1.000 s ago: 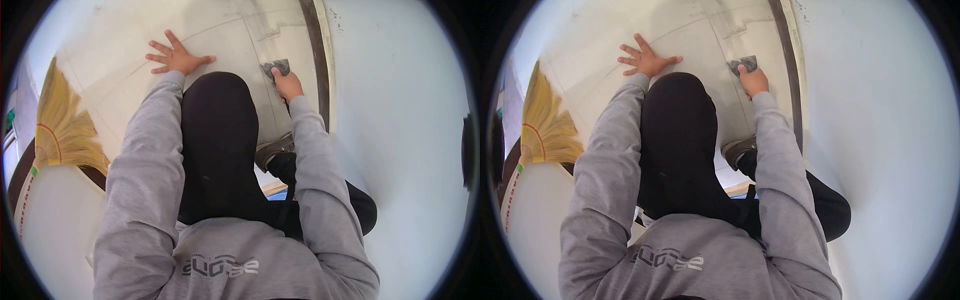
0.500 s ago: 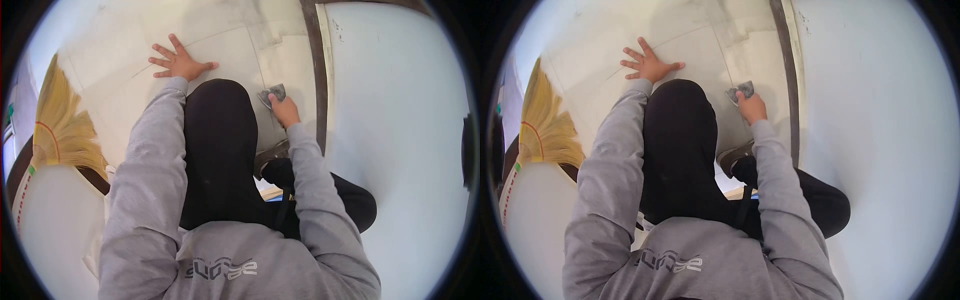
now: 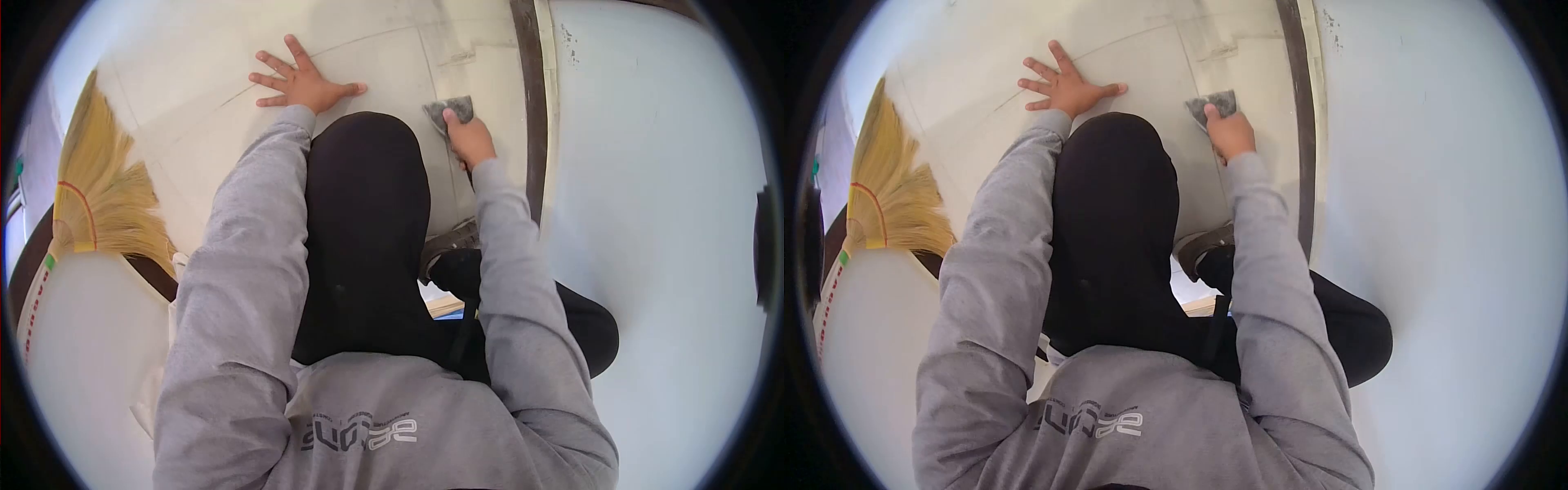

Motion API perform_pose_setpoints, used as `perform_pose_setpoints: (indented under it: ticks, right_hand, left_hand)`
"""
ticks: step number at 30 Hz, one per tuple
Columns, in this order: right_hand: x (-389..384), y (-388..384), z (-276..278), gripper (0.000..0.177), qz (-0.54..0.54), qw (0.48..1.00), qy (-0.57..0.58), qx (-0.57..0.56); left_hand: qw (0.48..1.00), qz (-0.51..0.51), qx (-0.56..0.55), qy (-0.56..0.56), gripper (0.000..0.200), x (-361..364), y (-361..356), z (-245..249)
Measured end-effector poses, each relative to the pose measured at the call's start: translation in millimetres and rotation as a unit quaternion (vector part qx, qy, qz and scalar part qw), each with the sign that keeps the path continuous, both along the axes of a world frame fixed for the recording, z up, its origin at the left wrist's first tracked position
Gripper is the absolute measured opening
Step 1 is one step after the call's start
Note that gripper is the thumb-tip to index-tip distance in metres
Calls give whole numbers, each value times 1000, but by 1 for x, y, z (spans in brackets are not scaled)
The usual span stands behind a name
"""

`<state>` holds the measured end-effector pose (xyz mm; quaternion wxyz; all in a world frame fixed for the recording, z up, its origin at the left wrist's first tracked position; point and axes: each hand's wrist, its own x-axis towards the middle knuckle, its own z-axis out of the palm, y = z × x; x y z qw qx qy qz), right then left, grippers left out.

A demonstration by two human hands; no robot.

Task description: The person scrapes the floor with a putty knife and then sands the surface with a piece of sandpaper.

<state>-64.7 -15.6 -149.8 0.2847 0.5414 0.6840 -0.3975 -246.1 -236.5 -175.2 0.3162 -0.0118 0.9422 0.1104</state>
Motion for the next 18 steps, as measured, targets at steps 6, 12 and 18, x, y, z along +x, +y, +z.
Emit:
perform_pose_setpoints:
  ticks: [6,12,18]
  right_hand:
    - [28,6,-16,74,97,993,-20,70]
    - [-26,12,-21,75,31,999,-6,44]
    - [21,15,-20,76,128,987,-6,93]
  left_hand:
    - [1000,6,0,0,164,-9,2,7]
    - [1000,-1,-1,-3,163,-3,0,2]
    - [1000,6,4,-11,163,-5,3,4]
